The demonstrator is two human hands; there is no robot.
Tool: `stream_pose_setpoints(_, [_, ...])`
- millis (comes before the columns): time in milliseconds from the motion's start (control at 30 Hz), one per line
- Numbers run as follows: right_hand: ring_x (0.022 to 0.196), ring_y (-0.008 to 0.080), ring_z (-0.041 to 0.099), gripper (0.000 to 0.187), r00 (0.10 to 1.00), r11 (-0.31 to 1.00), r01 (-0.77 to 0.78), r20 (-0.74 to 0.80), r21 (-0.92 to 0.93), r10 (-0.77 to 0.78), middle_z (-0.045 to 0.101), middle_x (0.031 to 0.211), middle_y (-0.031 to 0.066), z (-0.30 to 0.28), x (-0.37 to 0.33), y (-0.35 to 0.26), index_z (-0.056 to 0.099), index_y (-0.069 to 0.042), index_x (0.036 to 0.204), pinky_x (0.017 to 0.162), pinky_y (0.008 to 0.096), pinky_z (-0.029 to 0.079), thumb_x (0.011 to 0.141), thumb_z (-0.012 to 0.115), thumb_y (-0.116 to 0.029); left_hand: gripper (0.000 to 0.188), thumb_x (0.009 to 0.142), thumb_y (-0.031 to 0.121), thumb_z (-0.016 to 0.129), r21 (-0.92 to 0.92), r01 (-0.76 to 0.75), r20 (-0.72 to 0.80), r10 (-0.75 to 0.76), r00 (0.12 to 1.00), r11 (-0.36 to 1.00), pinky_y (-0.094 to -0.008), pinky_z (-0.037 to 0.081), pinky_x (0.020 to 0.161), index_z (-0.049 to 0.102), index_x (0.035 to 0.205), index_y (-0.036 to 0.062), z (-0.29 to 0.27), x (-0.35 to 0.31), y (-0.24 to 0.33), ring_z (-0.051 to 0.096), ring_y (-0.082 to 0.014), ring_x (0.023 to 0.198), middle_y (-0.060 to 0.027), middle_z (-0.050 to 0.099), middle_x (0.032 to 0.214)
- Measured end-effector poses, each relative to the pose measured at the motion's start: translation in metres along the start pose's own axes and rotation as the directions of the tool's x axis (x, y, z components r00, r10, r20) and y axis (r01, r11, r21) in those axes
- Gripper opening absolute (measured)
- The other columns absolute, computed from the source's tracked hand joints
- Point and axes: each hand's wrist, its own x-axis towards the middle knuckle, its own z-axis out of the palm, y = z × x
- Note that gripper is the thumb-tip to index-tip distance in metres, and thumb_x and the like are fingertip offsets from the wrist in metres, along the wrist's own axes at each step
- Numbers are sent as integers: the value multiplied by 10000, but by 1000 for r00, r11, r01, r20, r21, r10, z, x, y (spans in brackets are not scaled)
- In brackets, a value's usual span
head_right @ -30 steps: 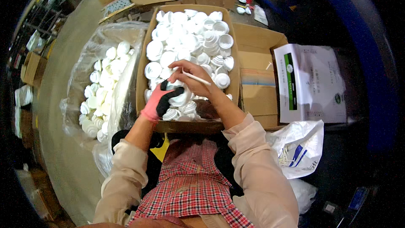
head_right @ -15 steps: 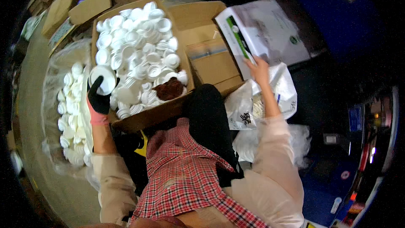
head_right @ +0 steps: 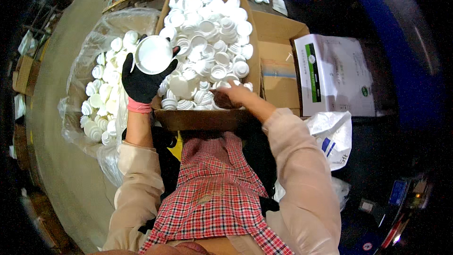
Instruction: The person picks up white plastic caps and lids from a cardboard box and a plastic bag, then screws the lids onto the caps by hand. The person continues this repetitive assembly process throughout the clip.
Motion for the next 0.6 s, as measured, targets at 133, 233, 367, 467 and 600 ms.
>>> stream_pose_setpoints(133, [1094,482,547,600,991,959,132,8,-251,-135,328,1449,193,73,52,21,455,-304,1382,876,506,507,839,554,-70,605,974,483,412,86,51,-19,-50,999,995,-678,271,1049,325,1473,152,-7,7,4,318,-505,1342,-212,359,1467])
stream_pose_setpoints(233, [924,363,638,476,986,986,166,-16,-9,-167,595,1139,201,58,81,45,600,-167,1211,777,439,526,762,610,-11,697,830,132,739,926,-245,301,169,939,-288,-461,445,1017,369,1417,67,-6,9,4,480,-274,1247,-146,451,1393])
stream_pose_setpoints(367, [878,140,605,355,976,407,175,-103,896,-194,636,999,49,-50,55,30,597,-57,1079,727,269,508,740,648,34,834,683,42,844,973,-148,98,266,959,175,-348,443,1012,383,1377,6,-68,10,-5,517,-218,1204,-126,507,1348])
stream_pose_setpoints(467, [1102,181,572,374,909,-33,361,-360,932,-210,580,1216,63,-83,38,9,572,-59,1140,889,302,511,783,646,28,811,690,51,839,986,-161,150,231,961,30,-334,430,1016,401,1371,7,-60,17,-15,522,-226,1208,-134,514,1352])
stream_pose_setpoints(600, [1223,205,494,423,703,-329,627,-695,706,-151,421,1417,89,-81,33,-58,477,-97,1225,944,314,473,840,601,27,700,770,12,747,978,-208,195,257,947,23,-339,467,984,403,1379,13,-36,19,-28,552,-194,1153,-118,543,1295])
